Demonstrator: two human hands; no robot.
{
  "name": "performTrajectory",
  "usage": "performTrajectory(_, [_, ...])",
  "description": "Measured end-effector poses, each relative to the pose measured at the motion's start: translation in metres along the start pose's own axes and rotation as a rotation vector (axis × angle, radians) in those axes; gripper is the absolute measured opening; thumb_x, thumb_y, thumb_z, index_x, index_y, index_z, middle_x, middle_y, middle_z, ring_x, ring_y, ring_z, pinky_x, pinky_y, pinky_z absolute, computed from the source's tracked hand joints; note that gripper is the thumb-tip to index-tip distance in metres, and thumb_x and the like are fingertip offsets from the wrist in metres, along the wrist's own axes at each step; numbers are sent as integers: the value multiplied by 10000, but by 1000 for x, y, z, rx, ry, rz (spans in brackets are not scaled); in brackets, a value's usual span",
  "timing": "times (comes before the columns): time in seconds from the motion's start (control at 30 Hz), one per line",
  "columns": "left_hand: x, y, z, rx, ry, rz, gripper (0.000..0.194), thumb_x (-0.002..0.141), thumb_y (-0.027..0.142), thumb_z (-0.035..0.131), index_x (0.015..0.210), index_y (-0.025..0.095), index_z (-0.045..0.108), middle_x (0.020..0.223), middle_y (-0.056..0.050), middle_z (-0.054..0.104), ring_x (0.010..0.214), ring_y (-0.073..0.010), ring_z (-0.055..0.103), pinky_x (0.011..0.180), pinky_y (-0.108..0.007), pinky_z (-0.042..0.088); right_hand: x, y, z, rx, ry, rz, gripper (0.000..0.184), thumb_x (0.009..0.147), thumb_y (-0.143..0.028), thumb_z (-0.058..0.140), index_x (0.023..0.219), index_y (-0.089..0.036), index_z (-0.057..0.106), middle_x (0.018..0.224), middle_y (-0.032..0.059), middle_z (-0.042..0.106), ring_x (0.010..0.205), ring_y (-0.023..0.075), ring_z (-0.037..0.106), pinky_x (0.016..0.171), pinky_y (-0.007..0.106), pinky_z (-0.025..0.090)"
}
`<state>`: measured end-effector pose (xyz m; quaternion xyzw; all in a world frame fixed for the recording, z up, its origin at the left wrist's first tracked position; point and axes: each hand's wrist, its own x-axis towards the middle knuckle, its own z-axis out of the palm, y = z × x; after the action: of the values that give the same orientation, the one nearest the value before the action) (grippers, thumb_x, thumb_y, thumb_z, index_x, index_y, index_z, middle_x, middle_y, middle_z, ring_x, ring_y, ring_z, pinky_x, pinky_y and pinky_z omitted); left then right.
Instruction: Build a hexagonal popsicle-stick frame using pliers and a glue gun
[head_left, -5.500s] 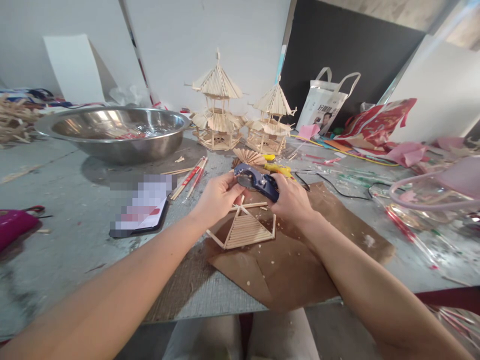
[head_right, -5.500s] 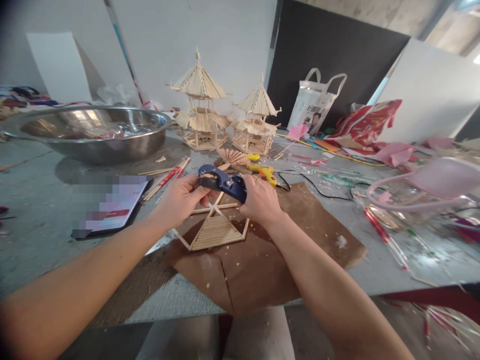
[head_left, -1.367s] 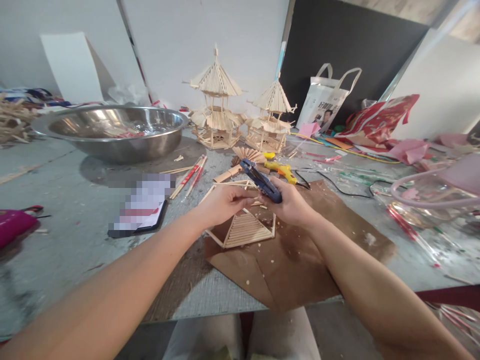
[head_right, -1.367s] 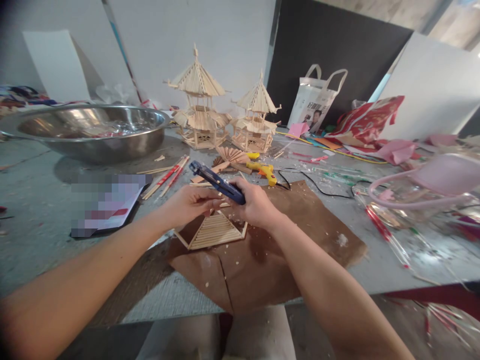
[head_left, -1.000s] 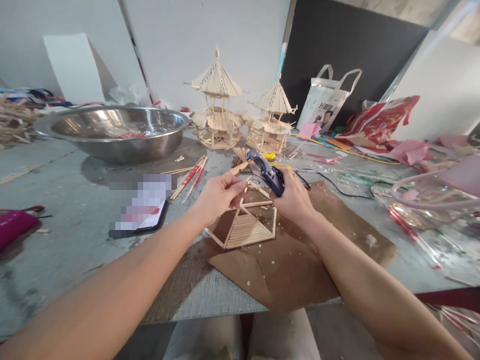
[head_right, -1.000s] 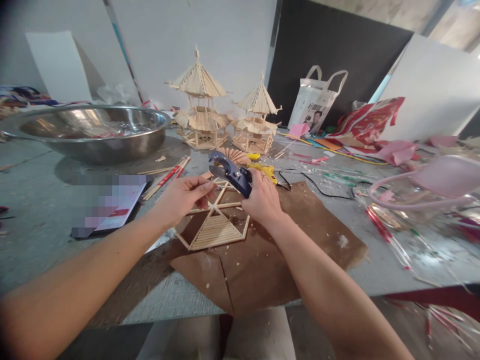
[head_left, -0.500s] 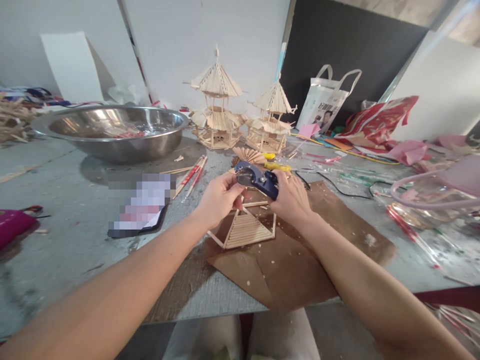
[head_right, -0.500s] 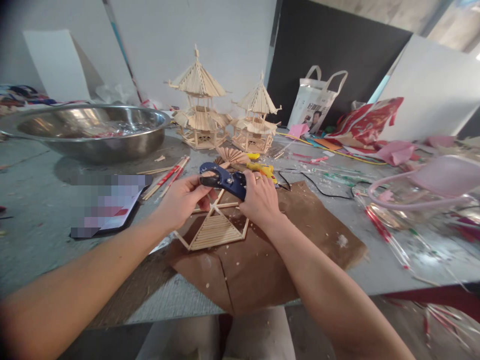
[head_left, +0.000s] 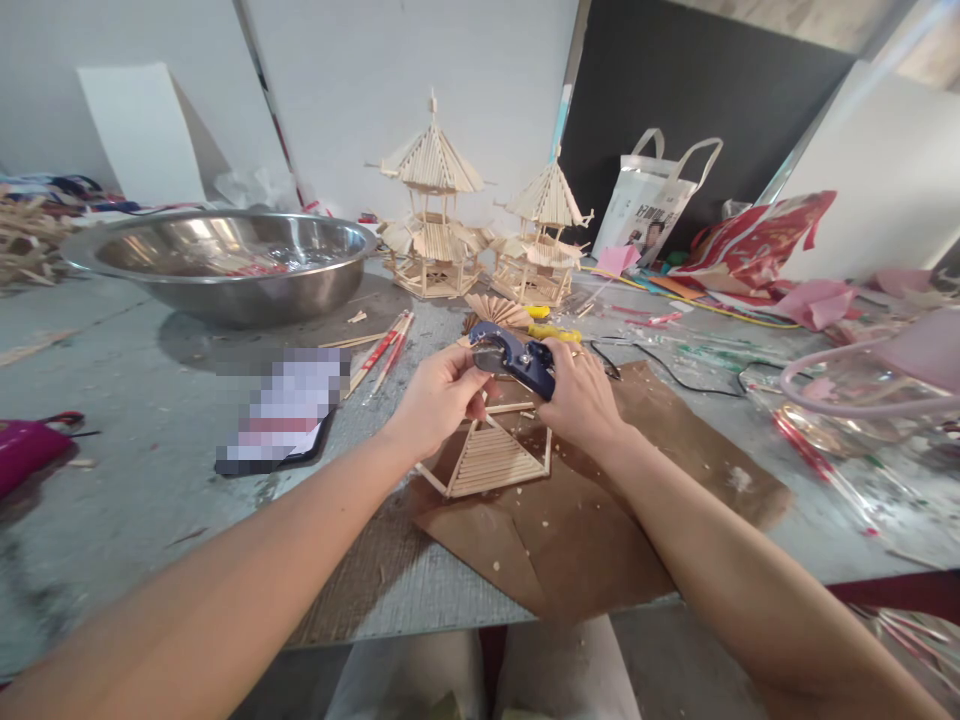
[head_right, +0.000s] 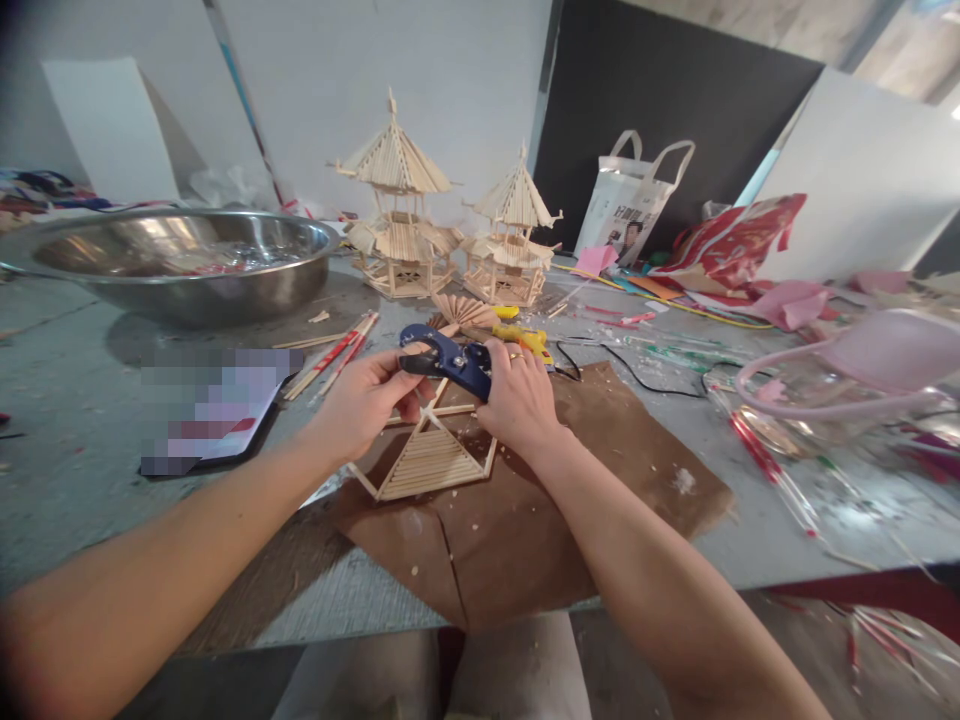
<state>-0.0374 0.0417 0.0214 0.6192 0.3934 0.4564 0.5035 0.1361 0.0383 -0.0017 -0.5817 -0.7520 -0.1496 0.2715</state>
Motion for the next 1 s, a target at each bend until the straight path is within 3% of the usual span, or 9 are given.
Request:
performTrajectory(0.5, [1, -1, -1, 32, -5, 25, 181, 737, 319, 535, 676, 152, 505, 596, 15, 559, 380, -41, 466, 386, -175, 412, 0, -1, -1, 6, -18, -16, 537, 582, -210, 496, 1103, -106, 416, 991, 165, 549, 921, 303, 496, 792, 416, 372])
performTrajectory(0.8, [-1, 2, -3, 170, 9, 77, 181, 750, 308, 510, 651, 158, 498, 591, 18, 562, 398, -54, 491, 410, -186, 412, 2, -3, -6, -21, -58, -6, 419, 600, -190, 474, 1013, -123, 447, 878, 140, 563, 827, 278, 511, 728, 382, 377])
performTrajectory(1.0, [0, 0, -4, 171, 0, 80, 171, 752, 289, 505, 644, 157, 512, 588, 11, 576, 392, -58, 499, 413, -190, 409, 1, -2, -4, -11, -55, -28, 500, 597, -177, 475, 1091, -125, 412, 960, 154, 546, 902, 295, 488, 774, 410, 363])
